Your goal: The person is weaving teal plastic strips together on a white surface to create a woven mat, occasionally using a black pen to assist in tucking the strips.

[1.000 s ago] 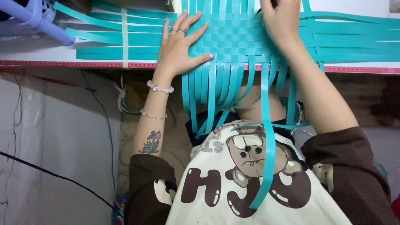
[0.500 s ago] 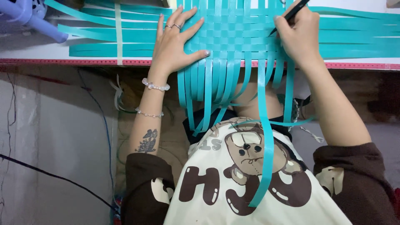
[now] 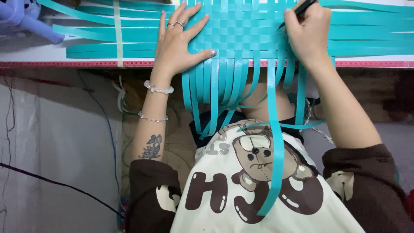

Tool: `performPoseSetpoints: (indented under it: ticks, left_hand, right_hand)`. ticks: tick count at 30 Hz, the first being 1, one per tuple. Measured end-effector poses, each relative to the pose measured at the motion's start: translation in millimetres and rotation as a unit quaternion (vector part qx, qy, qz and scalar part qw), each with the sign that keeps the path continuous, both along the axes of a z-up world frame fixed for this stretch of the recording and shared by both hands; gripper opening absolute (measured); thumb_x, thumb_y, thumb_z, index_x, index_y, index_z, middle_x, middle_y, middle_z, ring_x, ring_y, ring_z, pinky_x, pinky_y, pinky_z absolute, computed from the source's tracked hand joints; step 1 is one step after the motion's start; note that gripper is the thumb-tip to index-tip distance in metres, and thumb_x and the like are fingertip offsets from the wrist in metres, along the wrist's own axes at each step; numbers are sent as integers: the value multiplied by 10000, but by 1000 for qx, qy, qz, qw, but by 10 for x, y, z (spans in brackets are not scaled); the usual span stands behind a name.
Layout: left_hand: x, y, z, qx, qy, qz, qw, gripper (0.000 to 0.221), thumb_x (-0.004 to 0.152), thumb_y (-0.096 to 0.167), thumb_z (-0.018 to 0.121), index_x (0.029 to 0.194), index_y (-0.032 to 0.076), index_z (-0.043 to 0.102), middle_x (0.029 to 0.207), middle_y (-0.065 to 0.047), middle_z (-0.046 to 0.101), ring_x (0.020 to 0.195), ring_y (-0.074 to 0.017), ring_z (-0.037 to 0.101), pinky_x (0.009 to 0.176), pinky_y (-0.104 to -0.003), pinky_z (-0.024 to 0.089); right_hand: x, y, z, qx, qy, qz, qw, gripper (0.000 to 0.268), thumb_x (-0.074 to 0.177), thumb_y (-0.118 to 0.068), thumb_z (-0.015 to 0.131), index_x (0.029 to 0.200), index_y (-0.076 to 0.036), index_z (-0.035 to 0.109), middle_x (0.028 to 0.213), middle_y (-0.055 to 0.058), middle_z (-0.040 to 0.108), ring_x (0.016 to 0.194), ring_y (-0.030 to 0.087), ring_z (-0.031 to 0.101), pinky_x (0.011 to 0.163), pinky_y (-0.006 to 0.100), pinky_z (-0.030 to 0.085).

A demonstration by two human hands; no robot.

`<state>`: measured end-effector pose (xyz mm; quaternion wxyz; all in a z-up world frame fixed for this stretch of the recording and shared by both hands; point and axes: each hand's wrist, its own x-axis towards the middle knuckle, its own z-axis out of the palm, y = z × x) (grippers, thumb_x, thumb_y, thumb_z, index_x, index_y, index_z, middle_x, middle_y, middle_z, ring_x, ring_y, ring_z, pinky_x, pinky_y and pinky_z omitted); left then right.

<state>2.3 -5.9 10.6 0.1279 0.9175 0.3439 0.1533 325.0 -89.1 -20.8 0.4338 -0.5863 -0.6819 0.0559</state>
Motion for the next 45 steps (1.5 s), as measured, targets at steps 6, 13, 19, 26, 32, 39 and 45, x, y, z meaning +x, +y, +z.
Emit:
performPoseSetpoints:
  ticks: [6,13,19,26,32,39,45]
  left_hand:
    - [-7,25,-55,9,1,-1,1000,726,879,583,691,1443,195,453,1485,-90,333,1377,-309,226,1101,-583,65]
    - [-4,26,-38,11,-3,4,1000,726,876,591,686,1441,194,459,1482,-96,335,1375,-308,223,1101,-579,58]
    - [14,-16,31,-2,-11,3,1000,705,863,566,695,1420,181,495,1491,-58,314,1386,-300,180,1098,-608,48]
    - [25,-26,35,-25,9,16,1000,713,850,595,642,1427,216,464,1520,-32,277,1414,-290,142,1111,-613,50]
    - [22,-23,44,-22,-1,11,1000,691,860,565,674,1420,208,483,1515,-28,287,1413,-286,146,1118,-598,44]
    - [14,-17,26,-15,-7,7,1000,695,868,578,674,1425,209,482,1513,-40,286,1410,-290,148,1122,-588,47]
    - [-1,-7,-2,-6,3,3,1000,711,883,589,663,1440,195,461,1510,-70,284,1400,-314,163,1117,-587,63]
  right_hand:
    - [-75,46,-98,-7,-36,-2,999,294,1107,28,621,823,6,549,682,87,532,592,168,440,549,333,310]
    - [-169,120,-186,13,-34,-39,999,406,1080,-6,653,734,-37,441,597,50,428,541,151,360,526,352,243]
    - [-238,112,-110,38,-27,-27,999,255,1056,-41,628,822,-1,534,598,67,487,530,169,447,506,332,308]
    - [-298,-51,265,24,27,15,999,179,1060,11,588,888,43,551,692,120,590,589,195,549,541,308,419]
    - [-438,-166,159,-40,21,29,999,217,1037,-36,600,837,33,553,623,86,516,545,182,491,517,313,374]
    - [-486,-224,177,-57,28,36,997,207,1034,-25,601,841,36,560,648,91,516,554,175,486,511,294,378]
    - [-553,-292,163,-63,4,36,997,233,1041,-45,617,834,43,559,635,97,511,547,190,491,506,309,376]
